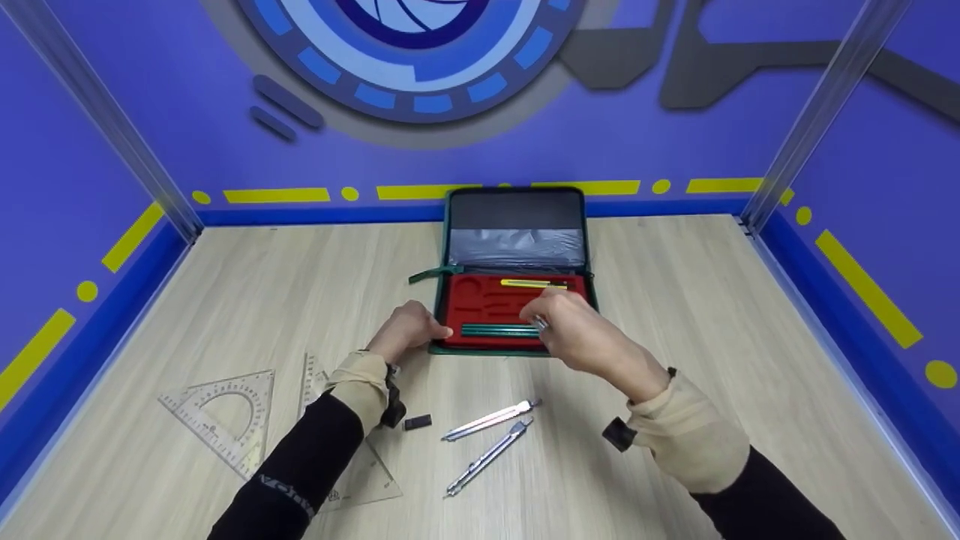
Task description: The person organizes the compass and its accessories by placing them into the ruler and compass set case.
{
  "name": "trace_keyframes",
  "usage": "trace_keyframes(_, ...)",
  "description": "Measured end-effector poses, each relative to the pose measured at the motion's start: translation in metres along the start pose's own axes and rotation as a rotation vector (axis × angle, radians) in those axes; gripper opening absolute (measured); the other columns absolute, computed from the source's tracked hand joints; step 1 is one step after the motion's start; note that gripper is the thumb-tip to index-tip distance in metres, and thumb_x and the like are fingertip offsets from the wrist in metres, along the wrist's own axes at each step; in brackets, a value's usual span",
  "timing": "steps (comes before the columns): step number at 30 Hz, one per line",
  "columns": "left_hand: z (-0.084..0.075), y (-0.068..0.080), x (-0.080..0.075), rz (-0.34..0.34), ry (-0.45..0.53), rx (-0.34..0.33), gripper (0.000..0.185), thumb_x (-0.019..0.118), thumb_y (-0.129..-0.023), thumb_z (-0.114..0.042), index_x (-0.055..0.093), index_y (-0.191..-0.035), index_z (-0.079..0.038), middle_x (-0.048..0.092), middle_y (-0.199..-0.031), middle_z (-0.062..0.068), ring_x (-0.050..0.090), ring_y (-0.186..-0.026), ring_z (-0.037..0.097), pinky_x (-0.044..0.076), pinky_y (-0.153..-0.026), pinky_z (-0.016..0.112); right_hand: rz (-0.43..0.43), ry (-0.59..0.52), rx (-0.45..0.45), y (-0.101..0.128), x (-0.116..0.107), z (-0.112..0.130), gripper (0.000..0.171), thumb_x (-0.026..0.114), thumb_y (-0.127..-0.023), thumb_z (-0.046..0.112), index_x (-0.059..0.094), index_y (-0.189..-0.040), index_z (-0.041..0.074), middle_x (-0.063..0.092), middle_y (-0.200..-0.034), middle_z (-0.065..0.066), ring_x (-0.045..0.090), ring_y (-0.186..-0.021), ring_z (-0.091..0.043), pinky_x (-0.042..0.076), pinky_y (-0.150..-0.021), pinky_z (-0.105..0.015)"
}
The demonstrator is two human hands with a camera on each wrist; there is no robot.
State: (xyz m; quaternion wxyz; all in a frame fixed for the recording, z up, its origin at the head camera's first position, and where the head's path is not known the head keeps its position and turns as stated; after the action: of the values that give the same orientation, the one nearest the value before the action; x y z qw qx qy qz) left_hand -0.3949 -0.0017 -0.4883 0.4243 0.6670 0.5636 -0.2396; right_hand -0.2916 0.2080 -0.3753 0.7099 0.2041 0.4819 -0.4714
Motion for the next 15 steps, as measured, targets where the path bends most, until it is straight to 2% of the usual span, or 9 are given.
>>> trace_keyframes(7, 0.002, -0.001, 0.0, -0.003, -0.005, 0.003, 0.043, 0.085, -0.088, -0.028, 0.073, -0.116, 0.002, 0.073, -0.113, 0.016, 0.067, -0.095, 0.022, 0.056, -0.085, 0.038, -0.025, -0.006, 0.022, -0.015, -0.004, -0.013, 0.023, 0.067, -0.092, -0.012, 0.075, -0.11, -0.001, 0.066, -0.101, -0.01, 0.057, -0.082, -0.02, 0.054, -0.067, -0.031)
trace_keyframes(15, 0.0, -0.002, 0.001, 0.011, 0.013, 0.002, 0.044, 0.085, -0.088, -0.028, 0.072, -0.117, 0.003, 0.073, -0.114, 0.016, 0.066, -0.095, 0.021, 0.055, -0.086, 0.037, -0.022, -0.003, 0.056, -0.036, -0.008, -0.03, 0.023, 0.061, -0.091, -0.013, 0.074, -0.109, -0.005, 0.064, -0.1, -0.015, 0.058, -0.084, -0.024, 0.055, -0.073, -0.041)
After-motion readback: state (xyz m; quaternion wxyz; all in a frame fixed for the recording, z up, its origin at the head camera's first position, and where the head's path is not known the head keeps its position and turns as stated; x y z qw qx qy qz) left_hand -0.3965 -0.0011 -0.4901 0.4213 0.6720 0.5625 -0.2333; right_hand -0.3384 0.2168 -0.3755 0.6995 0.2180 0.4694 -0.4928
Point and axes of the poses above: each hand's wrist, its own y-axis away from the middle knuckle, its own x-axis out of the palm, z = x × y, the point moved 9 cm from there along -y, towards the middle knuckle
